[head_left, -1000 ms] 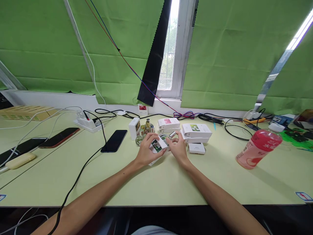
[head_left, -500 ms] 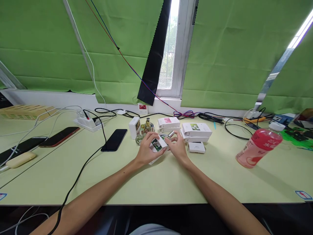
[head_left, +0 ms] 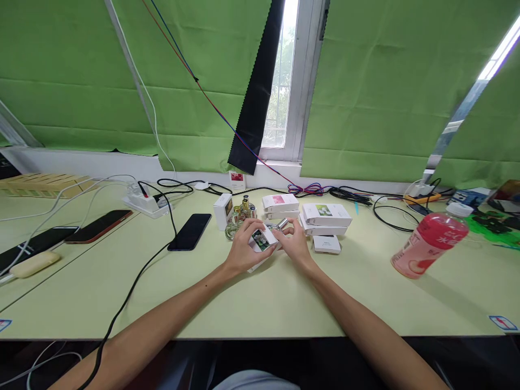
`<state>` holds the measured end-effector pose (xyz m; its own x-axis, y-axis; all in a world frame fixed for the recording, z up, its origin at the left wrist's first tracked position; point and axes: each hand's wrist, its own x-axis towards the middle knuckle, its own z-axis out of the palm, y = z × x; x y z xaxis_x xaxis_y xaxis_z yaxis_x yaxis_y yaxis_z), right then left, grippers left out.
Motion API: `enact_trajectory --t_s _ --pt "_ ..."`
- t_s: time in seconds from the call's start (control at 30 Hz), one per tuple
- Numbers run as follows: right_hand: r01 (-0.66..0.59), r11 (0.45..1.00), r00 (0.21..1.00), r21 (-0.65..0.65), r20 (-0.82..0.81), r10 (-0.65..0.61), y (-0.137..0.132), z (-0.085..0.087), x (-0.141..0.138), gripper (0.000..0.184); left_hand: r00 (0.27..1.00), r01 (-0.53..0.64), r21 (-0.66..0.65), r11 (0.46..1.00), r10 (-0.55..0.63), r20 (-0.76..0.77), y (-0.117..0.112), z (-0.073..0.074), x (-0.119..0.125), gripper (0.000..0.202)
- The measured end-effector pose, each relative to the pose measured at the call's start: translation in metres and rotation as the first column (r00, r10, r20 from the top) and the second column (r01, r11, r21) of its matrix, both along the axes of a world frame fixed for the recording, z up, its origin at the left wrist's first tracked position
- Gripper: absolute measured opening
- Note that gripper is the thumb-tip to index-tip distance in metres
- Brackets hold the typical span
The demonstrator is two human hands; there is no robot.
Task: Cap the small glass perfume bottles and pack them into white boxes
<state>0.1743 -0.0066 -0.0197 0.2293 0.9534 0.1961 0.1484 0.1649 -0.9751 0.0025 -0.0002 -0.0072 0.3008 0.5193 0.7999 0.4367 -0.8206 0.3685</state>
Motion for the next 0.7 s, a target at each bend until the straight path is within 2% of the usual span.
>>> enact_trajectory --t_s 0.23,0.7 --pt "-0.024 0.999 0.999 -0.022 -0.023 0.024 0.0001 0.0013 0.0006 0.056 1.0 0.009 -0.01 1.0 -0.009 0.0 0.0002 -0.0006 0.0 0.036" --pt "0.024 0.999 0.999 0.032 0.036 -0.026 0.0002 0.0013 0.0001 0.038 1.0 0.013 -0.029 1.0 -0.013 -0.003 -0.0005 0.0003 0.0 0.037"
